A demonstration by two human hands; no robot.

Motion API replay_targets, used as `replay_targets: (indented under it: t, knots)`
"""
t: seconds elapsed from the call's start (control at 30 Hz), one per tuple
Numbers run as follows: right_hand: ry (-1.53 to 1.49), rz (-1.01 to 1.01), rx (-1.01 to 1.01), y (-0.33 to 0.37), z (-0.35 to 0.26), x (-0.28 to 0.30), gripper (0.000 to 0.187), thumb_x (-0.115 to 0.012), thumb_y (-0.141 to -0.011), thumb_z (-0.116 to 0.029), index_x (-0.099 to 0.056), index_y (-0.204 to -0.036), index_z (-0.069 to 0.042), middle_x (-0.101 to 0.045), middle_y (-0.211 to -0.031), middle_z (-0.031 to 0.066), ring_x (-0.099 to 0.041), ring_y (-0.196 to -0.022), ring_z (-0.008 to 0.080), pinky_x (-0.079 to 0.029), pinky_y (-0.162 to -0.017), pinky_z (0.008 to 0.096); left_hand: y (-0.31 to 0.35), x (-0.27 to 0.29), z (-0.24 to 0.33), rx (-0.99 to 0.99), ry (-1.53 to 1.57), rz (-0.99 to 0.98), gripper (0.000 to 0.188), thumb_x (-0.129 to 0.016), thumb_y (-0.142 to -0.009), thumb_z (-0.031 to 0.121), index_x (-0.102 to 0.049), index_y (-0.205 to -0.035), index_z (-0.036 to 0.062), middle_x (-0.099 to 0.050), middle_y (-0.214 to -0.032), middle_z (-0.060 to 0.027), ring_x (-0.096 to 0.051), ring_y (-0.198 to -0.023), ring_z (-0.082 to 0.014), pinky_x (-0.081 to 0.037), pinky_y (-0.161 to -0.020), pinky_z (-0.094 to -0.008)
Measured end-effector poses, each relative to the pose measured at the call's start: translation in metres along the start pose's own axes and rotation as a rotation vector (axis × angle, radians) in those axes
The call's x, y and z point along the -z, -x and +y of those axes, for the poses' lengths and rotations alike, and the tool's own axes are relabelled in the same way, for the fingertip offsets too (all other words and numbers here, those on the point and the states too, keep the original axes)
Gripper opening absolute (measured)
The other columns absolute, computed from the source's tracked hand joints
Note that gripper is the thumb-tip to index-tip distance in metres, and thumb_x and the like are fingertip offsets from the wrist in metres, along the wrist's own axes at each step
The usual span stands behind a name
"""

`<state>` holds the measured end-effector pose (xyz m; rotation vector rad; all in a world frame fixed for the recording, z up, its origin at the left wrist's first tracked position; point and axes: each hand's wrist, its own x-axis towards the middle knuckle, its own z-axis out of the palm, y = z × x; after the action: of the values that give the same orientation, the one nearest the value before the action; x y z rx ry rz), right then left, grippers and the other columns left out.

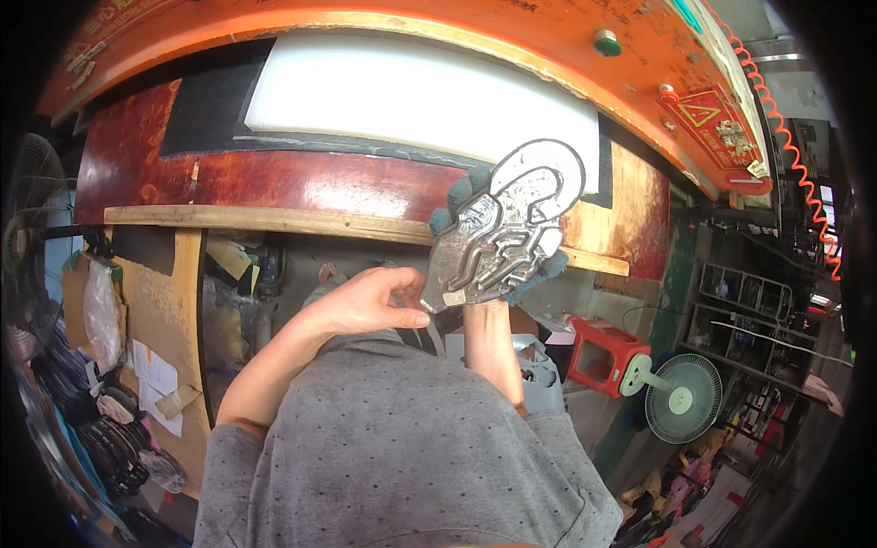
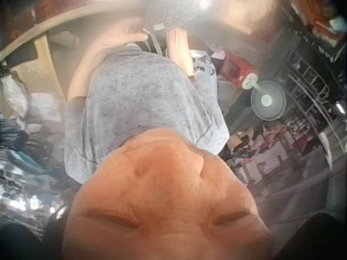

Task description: The person retrieves a metal stencil and a white sheet, then uses a cutting tool to trace and cut shapes from the sheet. They place the cut pieces aside and later handle a yellow sheet, cutting additional shapes and arranging them on the work surface.

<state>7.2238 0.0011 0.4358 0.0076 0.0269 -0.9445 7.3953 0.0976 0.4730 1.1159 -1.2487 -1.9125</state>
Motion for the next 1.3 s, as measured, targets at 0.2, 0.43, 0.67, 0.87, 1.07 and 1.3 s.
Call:
replay_targets:
  t: [0.2, 0.43, 0.67, 0.87, 1.07, 1.3]
  knots:
    - [0.002, 0.004, -0.008, 0.0006, 0.0015, 0.0006, 0.071, -0.065, -0.072, -0.034, -0.045, -0.134, -0.006, -0.053, -0.127, 0.0159, -0.056, -0.11, 0.0269, -0.048, -0.092, 0.0376, 0.0006, -0.0002, -0.0012, -0.011, -0.013, 0.006, 0.039, -0.074, -0.081, 0.023, -0.059, -0.105, -0.004, -0.066, -0.092, -0.0112, -0.063, -0.086, -0.0154, -0.052, -0.072, -0.0298]
    - [0.0, 0.007, -0.016, -0.0009, 0.0028, 0.0016, 0.072, -0.066, -0.071, -0.034, -0.045, -0.134, -0.006, -0.054, -0.127, 0.016, -0.056, -0.11, 0.027, -0.048, -0.091, 0.0377, 0.0005, 0.0004, -0.0031, -0.019, -0.002, 0.015, 0.04, -0.074, -0.081, 0.025, -0.059, -0.105, -0.0038, -0.067, -0.093, -0.0116, -0.063, -0.087, -0.0163, -0.052, -0.073, -0.0306]
    - [0.001, 0.01, -0.025, -0.0031, 0.0034, 0.0019, 0.074, -0.067, -0.07, -0.034, -0.046, -0.134, -0.006, -0.054, -0.127, 0.0161, -0.056, -0.11, 0.0272, -0.049, -0.091, 0.0378, -0.0003, -0.0004, -0.006, -0.009, 0.047, 0.019, 0.041, -0.074, -0.081, 0.026, -0.06, -0.105, -0.0038, -0.067, -0.092, -0.0116, -0.063, -0.087, -0.0158, -0.052, -0.073, -0.0305]
    - [0.003, 0.006, -0.038, -0.0053, 0.0044, 0.0026, 0.075, -0.068, -0.069, -0.034, -0.046, -0.135, -0.006, -0.054, -0.127, 0.0161, -0.056, -0.109, 0.0273, -0.049, -0.091, 0.0378, -0.0005, 0.0002, -0.0089, 0.02, 0.052, 0.011, 0.03, -0.073, -0.082, 0.019, -0.059, -0.1, -0.0009, -0.062, -0.093, -0.0062, -0.057, -0.085, -0.0103, -0.049, -0.071, -0.0261]
    - [0.012, 0.01, -0.042, -0.0069, 0.0048, 0.0033, 0.076, -0.068, -0.067, -0.034, -0.046, -0.135, -0.006, -0.054, -0.126, 0.0162, -0.057, -0.109, 0.0275, -0.049, -0.091, 0.0379, 0.0001, 0.0027, -0.0096, -0.023, 0.046, 0.016, 0.03, -0.073, -0.083, 0.02, -0.06, -0.1, -0.0007, -0.062, -0.088, -0.0049, -0.057, -0.081, -0.009, -0.049, -0.069, -0.0246]
    - [0.024, 0.009, -0.053, -0.007, 0.0073, 0.0036, 0.078, -0.069, -0.066, -0.034, -0.046, -0.135, -0.006, -0.054, -0.126, 0.0162, -0.057, -0.109, 0.0276, -0.049, -0.091, 0.038, 0.0024, 0.0051, -0.0086, -0.024, 0.037, 0.036, 0.03, -0.073, -0.083, 0.021, -0.062, -0.101, -0.0007, -0.061, -0.087, -0.0039, -0.057, -0.077, -0.0078, -0.047, -0.064, -0.023]
